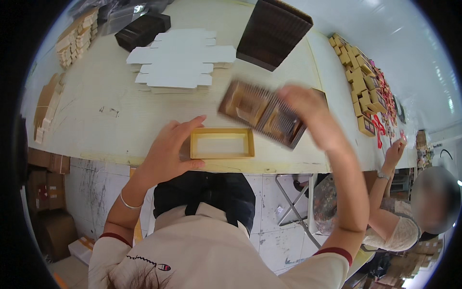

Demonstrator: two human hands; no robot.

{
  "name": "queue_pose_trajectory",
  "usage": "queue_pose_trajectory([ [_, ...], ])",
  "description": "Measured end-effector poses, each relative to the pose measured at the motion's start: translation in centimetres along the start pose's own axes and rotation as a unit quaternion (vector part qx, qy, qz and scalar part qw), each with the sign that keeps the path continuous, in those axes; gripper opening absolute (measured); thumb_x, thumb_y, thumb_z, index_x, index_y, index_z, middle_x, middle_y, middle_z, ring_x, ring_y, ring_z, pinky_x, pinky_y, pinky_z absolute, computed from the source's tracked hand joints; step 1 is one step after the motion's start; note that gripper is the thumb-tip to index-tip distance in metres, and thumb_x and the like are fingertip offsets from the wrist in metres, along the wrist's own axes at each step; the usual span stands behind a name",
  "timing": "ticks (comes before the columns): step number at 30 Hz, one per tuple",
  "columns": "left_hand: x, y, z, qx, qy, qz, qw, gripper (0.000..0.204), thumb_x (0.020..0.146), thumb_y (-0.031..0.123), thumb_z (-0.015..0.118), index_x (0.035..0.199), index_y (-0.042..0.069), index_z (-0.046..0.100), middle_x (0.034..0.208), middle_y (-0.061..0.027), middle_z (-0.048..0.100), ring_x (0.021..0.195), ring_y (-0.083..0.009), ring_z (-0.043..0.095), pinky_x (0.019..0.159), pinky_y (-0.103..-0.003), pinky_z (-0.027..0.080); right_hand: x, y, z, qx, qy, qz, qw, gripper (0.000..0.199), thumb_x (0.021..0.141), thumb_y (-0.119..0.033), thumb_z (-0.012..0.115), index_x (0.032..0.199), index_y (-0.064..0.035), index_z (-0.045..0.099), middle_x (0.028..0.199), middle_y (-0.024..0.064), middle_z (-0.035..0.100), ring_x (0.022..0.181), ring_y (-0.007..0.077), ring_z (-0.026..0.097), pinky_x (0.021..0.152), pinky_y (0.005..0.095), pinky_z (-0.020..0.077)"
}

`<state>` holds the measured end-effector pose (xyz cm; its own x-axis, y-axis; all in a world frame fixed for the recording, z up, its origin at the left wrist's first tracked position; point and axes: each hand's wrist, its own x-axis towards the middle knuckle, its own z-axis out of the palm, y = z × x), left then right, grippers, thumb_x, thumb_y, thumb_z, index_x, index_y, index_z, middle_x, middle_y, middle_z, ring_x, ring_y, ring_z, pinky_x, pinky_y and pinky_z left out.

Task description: The person folds flat cardboard pieces into small rectangular boxes and inserts black plastic trays into them. The person repeats this process multiple times, stacking the finished boxes on the table.

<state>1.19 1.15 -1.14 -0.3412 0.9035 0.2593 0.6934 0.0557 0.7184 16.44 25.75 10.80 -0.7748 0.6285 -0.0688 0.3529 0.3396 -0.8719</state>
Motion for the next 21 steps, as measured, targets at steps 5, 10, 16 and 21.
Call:
queue_pose_trajectory([
  [5, 0.8, 0.6, 0.7, -0.037, -0.031, 0.023, 0.999, 0.087, 0.068, 0.013, 0.08, 0.143, 0.012, 0.036, 0.115, -0.011, 0.057, 0.095, -0.0315, 0.056, 0.084, -0.039, 0.046, -0.8, 3.7, 2.5, -0.142, -0.284, 0.1, 0.943, 0.051, 0.087, -0.058, 0.06, 0.085, -0.0072, 0.057, 0.071, 0.0011, 0.047, 0.065, 0.0113, 0.042, 0.058, 0.0228, 0.0313],
  [10, 1.0, 1.7, 0.5, -0.021, -0.077, 0.001, 0.997, 0.08, 0.07, 0.009, 0.077, 0.141, 0.012, 0.039, 0.117, -0.011, 0.053, 0.096, -0.0303, 0.057, 0.081, -0.037, 0.048, -0.3, 1.3, 4.7, -0.227, -0.322, 0.207, 0.895, 0.043, 0.096, -0.047, 0.052, 0.119, -0.0113, 0.044, 0.093, 0.0104, 0.059, 0.083, 0.0151, 0.057, 0.078, 0.0347, 0.0468],
  [16, 1.5, 0.4, -0.5, 0.025, -0.083, 0.013, 0.996, 0.069, 0.071, 0.007, 0.075, 0.134, 0.008, 0.047, 0.118, -0.0103, 0.053, 0.1, -0.0299, 0.059, 0.084, -0.036, 0.049, -2.0, 2.6, 5.0, -0.228, -0.174, -0.149, 0.946, 0.073, 0.088, -0.054, 0.059, 0.142, -0.0108, 0.035, 0.118, 0.0152, 0.051, 0.089, 0.0244, 0.056, 0.079, 0.0346, 0.0482],
  [21, 2.2, -0.7, -1.7, -0.006, -0.122, 0.0, 0.993, 0.071, 0.069, 0.007, 0.077, 0.134, 0.01, 0.049, 0.119, -0.0092, 0.053, 0.101, -0.0295, 0.059, 0.086, -0.036, 0.049, -3.5, 6.1, 2.6, -0.083, -0.249, -0.226, 0.938, 0.044, 0.078, -0.01, 0.074, 0.121, -0.0068, 0.062, 0.118, 0.009, 0.053, 0.094, 0.0181, 0.053, 0.082, 0.0305, 0.0443],
])
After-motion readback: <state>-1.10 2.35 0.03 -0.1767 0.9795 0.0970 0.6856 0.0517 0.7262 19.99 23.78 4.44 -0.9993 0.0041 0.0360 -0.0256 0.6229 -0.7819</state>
